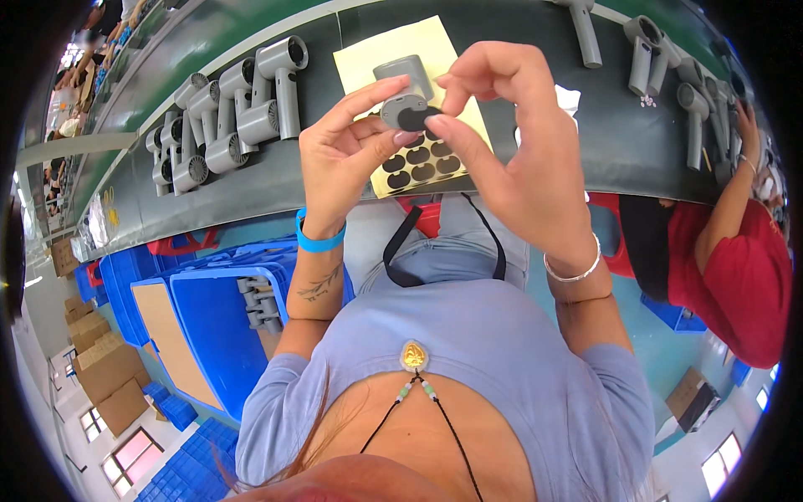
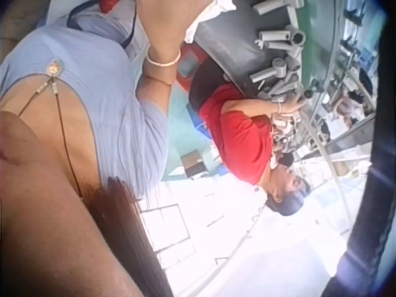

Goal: The person peels adhesive pads from a sticker sheet and sticks them onto the bases of hand fan handles by hand.

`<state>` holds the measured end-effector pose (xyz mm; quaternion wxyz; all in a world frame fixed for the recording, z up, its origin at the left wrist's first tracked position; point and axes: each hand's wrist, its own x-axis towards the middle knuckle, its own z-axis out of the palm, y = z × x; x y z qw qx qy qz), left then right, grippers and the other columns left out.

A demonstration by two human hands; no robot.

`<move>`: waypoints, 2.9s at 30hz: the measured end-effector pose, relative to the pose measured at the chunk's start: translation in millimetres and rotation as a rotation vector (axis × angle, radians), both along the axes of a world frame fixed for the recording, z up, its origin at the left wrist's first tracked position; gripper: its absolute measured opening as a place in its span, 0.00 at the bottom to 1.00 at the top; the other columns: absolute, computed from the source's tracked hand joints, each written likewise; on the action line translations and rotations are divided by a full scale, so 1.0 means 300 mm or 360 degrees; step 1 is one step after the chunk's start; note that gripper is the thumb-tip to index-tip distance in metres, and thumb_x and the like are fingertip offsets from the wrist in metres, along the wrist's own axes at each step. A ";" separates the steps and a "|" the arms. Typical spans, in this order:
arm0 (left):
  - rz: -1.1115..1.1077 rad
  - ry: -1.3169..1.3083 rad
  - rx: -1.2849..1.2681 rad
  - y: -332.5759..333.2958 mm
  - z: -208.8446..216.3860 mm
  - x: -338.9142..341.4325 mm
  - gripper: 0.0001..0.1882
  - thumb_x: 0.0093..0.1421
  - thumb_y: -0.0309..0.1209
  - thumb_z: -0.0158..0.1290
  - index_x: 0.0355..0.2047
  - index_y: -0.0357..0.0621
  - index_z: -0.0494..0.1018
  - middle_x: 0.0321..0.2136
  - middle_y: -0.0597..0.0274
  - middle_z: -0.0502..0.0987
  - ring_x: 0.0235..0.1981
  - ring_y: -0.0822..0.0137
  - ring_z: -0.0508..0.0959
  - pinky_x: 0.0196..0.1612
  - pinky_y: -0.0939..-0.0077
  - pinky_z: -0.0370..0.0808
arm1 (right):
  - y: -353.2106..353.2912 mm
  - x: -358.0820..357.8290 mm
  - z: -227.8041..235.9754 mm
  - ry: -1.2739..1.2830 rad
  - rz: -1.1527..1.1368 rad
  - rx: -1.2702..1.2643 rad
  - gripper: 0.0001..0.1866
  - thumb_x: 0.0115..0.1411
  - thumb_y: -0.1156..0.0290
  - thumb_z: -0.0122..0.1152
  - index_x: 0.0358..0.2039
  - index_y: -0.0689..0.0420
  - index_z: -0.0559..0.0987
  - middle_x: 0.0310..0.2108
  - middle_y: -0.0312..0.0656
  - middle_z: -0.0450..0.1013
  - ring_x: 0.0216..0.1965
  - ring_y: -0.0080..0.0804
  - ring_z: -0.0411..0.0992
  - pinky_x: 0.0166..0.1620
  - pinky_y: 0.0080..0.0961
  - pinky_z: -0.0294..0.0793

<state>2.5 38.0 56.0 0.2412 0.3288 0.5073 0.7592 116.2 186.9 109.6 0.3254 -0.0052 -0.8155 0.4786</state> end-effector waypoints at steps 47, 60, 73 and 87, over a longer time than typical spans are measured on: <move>-0.0049 0.0012 0.0025 0.016 0.005 0.023 0.18 0.58 0.18 0.56 0.50 0.32 0.73 0.51 0.49 0.72 0.41 0.64 0.80 0.45 0.74 0.80 | -0.001 -0.024 0.016 -0.0304 0.0046 -0.0150 0.15 0.56 0.85 0.58 0.41 0.61 0.65 0.30 0.38 0.71 0.41 0.27 0.75 0.44 0.20 0.73; 0.0043 0.0008 -0.0043 0.017 0.008 0.058 0.18 0.56 0.15 0.55 0.48 0.32 0.74 0.50 0.50 0.73 0.37 0.70 0.80 0.39 0.80 0.80 | -0.009 0.009 0.034 -0.0394 -0.0184 0.0272 0.18 0.53 0.82 0.60 0.43 0.59 0.66 0.26 0.38 0.72 0.32 0.26 0.72 0.41 0.22 0.69; 0.0149 0.0030 -0.0008 -0.022 0.021 0.024 0.17 0.57 0.16 0.56 0.48 0.32 0.73 0.49 0.51 0.74 0.36 0.70 0.80 0.37 0.80 0.80 | 0.013 -0.046 0.023 -0.0249 -0.0356 0.0628 0.28 0.49 0.75 0.67 0.51 0.56 0.67 0.36 0.39 0.73 0.29 0.33 0.71 0.40 0.31 0.67; 0.0828 0.1488 -0.0798 -0.293 0.080 -0.125 0.19 0.50 0.33 0.66 0.41 0.41 0.77 0.35 0.59 0.78 0.25 0.68 0.77 0.27 0.76 0.75 | -0.170 -0.307 -0.126 -0.0351 0.0375 0.0719 0.21 0.51 0.84 0.58 0.48 0.58 0.74 0.53 0.45 0.70 0.34 0.40 0.75 0.36 0.28 0.73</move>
